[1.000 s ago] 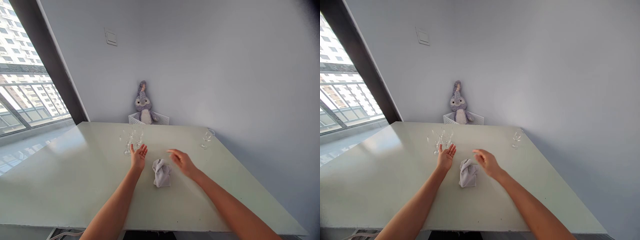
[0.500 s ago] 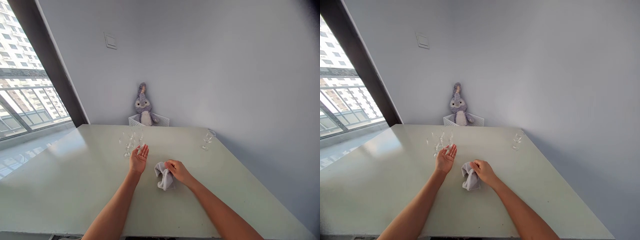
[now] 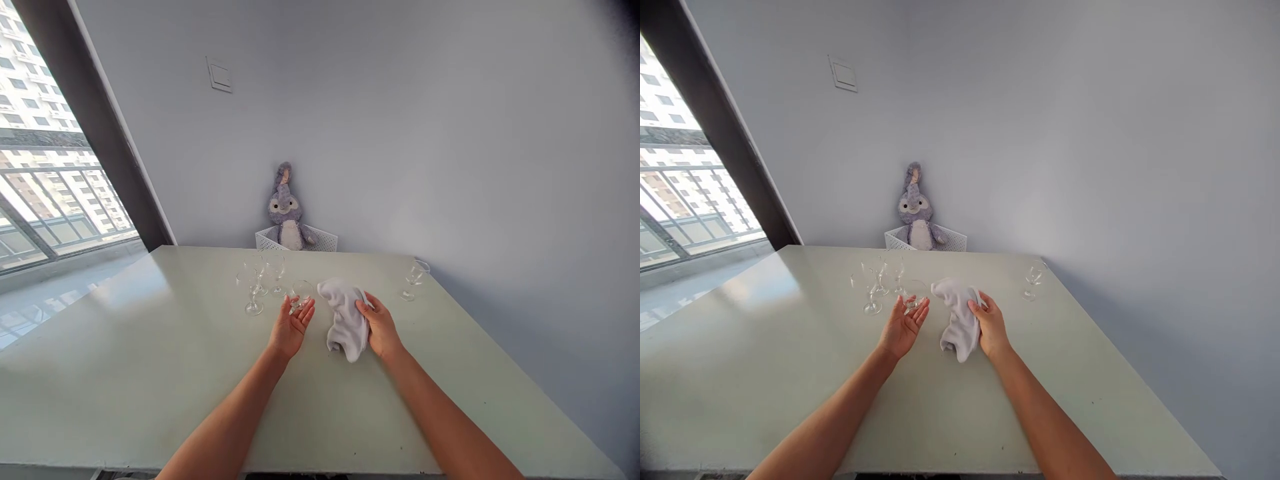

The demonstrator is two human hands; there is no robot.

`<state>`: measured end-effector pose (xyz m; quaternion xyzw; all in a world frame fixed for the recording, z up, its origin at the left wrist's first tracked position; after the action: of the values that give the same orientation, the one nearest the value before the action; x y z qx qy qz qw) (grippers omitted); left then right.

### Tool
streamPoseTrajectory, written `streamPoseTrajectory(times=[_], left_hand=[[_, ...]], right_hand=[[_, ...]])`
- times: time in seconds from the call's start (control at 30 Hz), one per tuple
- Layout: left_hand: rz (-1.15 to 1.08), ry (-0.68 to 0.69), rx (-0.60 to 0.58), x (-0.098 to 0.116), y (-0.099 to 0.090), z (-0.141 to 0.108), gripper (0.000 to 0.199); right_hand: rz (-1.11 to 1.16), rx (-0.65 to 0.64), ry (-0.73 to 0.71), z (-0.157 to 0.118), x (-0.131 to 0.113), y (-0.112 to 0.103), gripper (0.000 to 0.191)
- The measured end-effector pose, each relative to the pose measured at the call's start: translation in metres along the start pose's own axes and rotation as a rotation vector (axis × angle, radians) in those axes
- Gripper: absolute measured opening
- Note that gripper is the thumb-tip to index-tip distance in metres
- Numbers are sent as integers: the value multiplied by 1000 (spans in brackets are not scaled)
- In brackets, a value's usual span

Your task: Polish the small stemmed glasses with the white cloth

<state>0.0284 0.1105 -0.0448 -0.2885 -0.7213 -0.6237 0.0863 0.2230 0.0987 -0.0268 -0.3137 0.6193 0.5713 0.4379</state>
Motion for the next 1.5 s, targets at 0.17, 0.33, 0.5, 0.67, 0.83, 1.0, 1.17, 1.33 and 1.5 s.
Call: streamPoseTrajectory(times=[0.17, 0.33, 0.5, 0.67, 0.83, 1.0, 1.17, 1.33, 1.5], left_hand=[[66, -41, -75, -8, 6, -2, 25], [109, -33, -126, -4, 12, -5, 17], [174, 41, -136, -3, 13, -7, 24], [275, 75, -167, -10, 20, -13, 38], [515, 49, -199, -18, 29, -23, 49], [748, 77, -281, -24, 34, -25, 51], [903, 211, -407, -15, 44, -27, 47], [831, 120, -376, -13, 42, -27, 49], [891, 49, -267, -15, 35, -26, 48]], right_hand=[[27, -148, 337, -10, 43, 15, 31], [13, 0, 130, -6, 16, 4, 30], [-111, 256, -149, -12, -12, -18, 27], [-164, -364, -59, -43, 0, 54, 30], [-227, -560, 10, -59, 11, 74, 31], [-146, -449, 106, -44, 21, 57, 27], [187, -281, 339, -36, 28, 45, 25], [-135, -495, 83, -50, 12, 60, 29], [-573, -528, -262, -61, -1, 67, 20]])
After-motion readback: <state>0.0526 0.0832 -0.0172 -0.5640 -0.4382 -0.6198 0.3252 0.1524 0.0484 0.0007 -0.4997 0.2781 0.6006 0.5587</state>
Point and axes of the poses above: each hand's wrist, its own z-axis towards the middle knuckle, its own y-axis out of the palm, x = y × z, the point moved 8 cm from there along z, towards the middle knuckle, and after that the axes turned 6 degrees about -y, right-handed, at the moved point
